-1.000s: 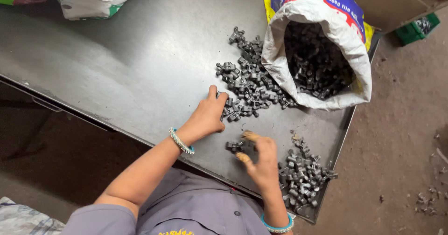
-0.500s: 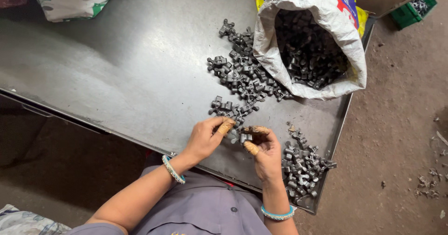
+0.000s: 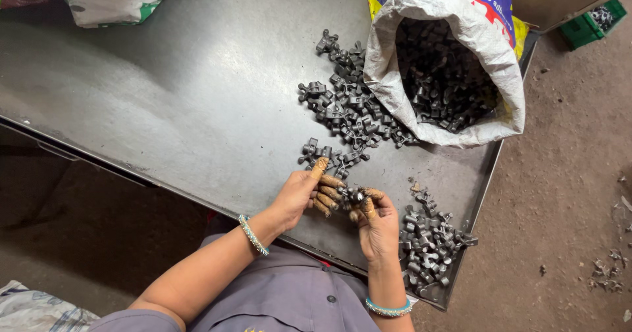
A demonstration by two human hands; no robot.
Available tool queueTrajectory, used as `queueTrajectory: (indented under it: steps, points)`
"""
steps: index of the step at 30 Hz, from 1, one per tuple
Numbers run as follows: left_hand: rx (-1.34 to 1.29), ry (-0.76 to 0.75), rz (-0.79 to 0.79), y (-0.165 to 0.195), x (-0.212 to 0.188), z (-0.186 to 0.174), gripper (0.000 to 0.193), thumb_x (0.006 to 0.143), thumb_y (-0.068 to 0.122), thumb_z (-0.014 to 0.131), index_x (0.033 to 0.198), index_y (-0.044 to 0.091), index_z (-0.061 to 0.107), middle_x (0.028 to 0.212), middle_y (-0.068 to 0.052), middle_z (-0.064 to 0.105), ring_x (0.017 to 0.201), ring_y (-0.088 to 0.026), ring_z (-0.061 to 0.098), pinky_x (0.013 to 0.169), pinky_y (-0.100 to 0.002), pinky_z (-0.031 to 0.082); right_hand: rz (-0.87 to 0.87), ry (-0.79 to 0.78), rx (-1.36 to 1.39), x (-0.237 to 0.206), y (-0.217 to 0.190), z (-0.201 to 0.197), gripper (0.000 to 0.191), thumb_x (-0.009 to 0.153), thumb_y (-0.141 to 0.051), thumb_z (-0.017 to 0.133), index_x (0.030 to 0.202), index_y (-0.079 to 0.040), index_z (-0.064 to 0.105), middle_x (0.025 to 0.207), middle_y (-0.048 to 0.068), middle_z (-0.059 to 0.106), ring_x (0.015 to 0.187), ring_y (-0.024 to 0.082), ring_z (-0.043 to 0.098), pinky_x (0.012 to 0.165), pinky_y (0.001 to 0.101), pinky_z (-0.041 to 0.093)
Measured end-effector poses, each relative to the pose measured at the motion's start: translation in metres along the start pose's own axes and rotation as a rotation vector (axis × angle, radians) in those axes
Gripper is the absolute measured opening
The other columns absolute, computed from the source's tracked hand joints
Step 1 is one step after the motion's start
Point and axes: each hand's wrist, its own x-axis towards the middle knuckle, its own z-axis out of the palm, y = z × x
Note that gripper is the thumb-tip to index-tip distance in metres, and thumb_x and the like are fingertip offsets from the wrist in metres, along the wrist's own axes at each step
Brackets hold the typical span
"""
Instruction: The person sorts small dark metal parts on a metal table, picking them up by hand and placing them into a large sack. The person repeatedly gathers parts from the table and transfers them into the sack.
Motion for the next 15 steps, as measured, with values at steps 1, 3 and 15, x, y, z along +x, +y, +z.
queueTrajectory:
  steps: [1, 3, 15]
  points:
    - [0.007, -0.003, -0.021, 0.0, 0.0, -0.001, 0.057, 0.106, 0.047, 0.047, 0.106, -0.004, 0.072, 0.081, -0.008, 0.074, 0.063, -0.014, 0.069, 0.055, -0.027, 0.057, 0.0, 0.018, -0.044, 0.0, 0.0, 0.002, 0.019, 0.093, -0.011, 0.071, 0.11, -0.004, 0.066, 0.094, 0.007, 0.073, 0.075, 0.016, 0.068, 0.057, 0.0277, 0.053]
    - [0.101, 0.004, 0.014, 0.001, -0.001, -0.003, 0.054, 0.105, 0.046, 0.048, 0.105, -0.002, 0.074, 0.08, -0.008, 0.074, 0.062, -0.014, 0.068, 0.054, -0.027, 0.056, -0.001, 0.055, -0.133, 0.001, -0.002, 0.006, 0.022, 0.093, -0.016, 0.069, 0.113, -0.006, 0.067, 0.085, 0.008, 0.073, 0.062, 0.015, 0.065, 0.046, 0.0255, 0.047]
    - [1.162, 0.429, 0.612, 0.062, -0.031, -0.003, 0.068, 0.064, 0.014, 0.091, 0.128, 0.013, 0.065, 0.112, -0.011, 0.056, 0.085, -0.028, 0.067, 0.074, -0.04, 0.056, -0.252, 0.133, -0.56, 0.048, -0.089, 0.067, 0.049, 0.078, -0.017, 0.085, 0.119, -0.01, 0.059, 0.088, 0.014, 0.074, 0.071, 0.019, 0.067, 0.057, 0.0288, 0.052]
